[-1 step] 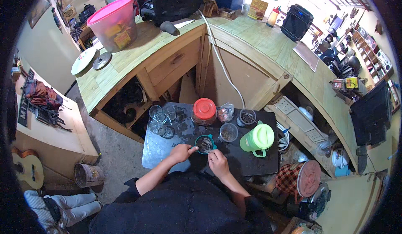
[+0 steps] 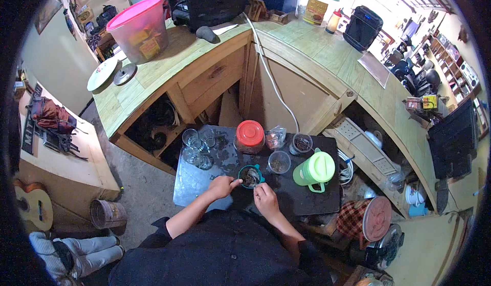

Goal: Preparing a drink by mixing ingredients in a small glass using a spoon.

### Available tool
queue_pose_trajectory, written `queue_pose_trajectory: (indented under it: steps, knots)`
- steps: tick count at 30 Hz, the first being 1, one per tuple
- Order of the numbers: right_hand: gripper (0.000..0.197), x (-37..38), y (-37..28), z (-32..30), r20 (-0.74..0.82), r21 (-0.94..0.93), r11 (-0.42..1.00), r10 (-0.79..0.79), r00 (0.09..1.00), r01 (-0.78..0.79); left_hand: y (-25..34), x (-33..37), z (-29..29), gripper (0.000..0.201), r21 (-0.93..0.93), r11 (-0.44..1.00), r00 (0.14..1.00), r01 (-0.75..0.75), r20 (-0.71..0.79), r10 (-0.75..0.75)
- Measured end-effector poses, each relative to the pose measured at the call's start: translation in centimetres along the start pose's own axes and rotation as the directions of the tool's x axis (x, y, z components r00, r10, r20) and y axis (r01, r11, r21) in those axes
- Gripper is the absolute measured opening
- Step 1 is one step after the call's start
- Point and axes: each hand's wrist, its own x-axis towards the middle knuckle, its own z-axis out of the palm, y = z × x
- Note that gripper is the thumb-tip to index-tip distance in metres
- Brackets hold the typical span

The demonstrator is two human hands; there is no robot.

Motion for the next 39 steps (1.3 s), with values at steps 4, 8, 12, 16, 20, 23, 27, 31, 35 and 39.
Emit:
queue_pose_trajectory:
  steps: [4,8,12,16,20,23,27,31,35,39]
  knots:
    - [0.008,0.8,-0.6,0.4,-0.098,0.127,0.979,0.17,0.981,-0.157,-0.1,0.7,-0.1,0.062,-0.023,0.999,0.999,0.025,0.034,-0.024]
    - [0.01,0.5,-1.0,0.9,-0.119,0.277,0.927,0.293,0.949,-0.252,-0.3,1.1,0.2,0.062,-0.012,0.998,0.994,0.061,0.088,-0.06]
    - [0.016,0.3,2.0,2.0,-0.218,0.194,0.922,0.372,0.902,-0.334,-0.2,1.4,0.2,0.063,-0.024,0.998,0.993,0.063,0.102,-0.06]
    - [0.018,1.6,2.0,2.5,-0.227,0.381,0.844,0.482,0.847,-0.378,-0.3,1.3,0.3,0.063,-0.039,0.995,0.99,0.093,0.107,-0.088]
    - [0.016,2.0,2.8,3.0,-0.248,0.452,0.797,0.544,0.802,-0.4,-0.1,1.2,0.2,0.063,-0.027,0.994,0.989,0.104,0.108,-0.101]
    - [0.015,1.7,3.3,2.8,-0.267,0.195,0.911,0.407,0.873,-0.365,0.4,0.9,0.3,0.063,-0.012,0.992,0.989,0.123,0.087,-0.121]
    - [0.013,2.6,2.6,2.2,-0.227,0.115,0.932,0.361,0.904,-0.344,0.2,0.9,0.4,0.063,0.014,0.99,0.987,0.144,0.065,-0.144]
    - [0.012,3.5,1.2,2.1,-0.21,0.408,0.806,0.539,0.815,-0.428,0.2,0.9,0.4,0.063,0.024,0.989,0.988,0.143,0.059,-0.145]
    - [0.012,1.6,3.2,3.7,-0.225,0.261,0.868,0.48,0.848,-0.422,0.5,1.0,0.3,0.063,0.019,0.991,0.988,0.133,0.082,-0.134]
    - [0.01,1.9,3.5,2.7,-0.234,0.202,0.895,0.438,0.868,-0.397,0.2,1.2,0.6,0.063,0.025,0.992,0.99,0.123,0.067,-0.125]
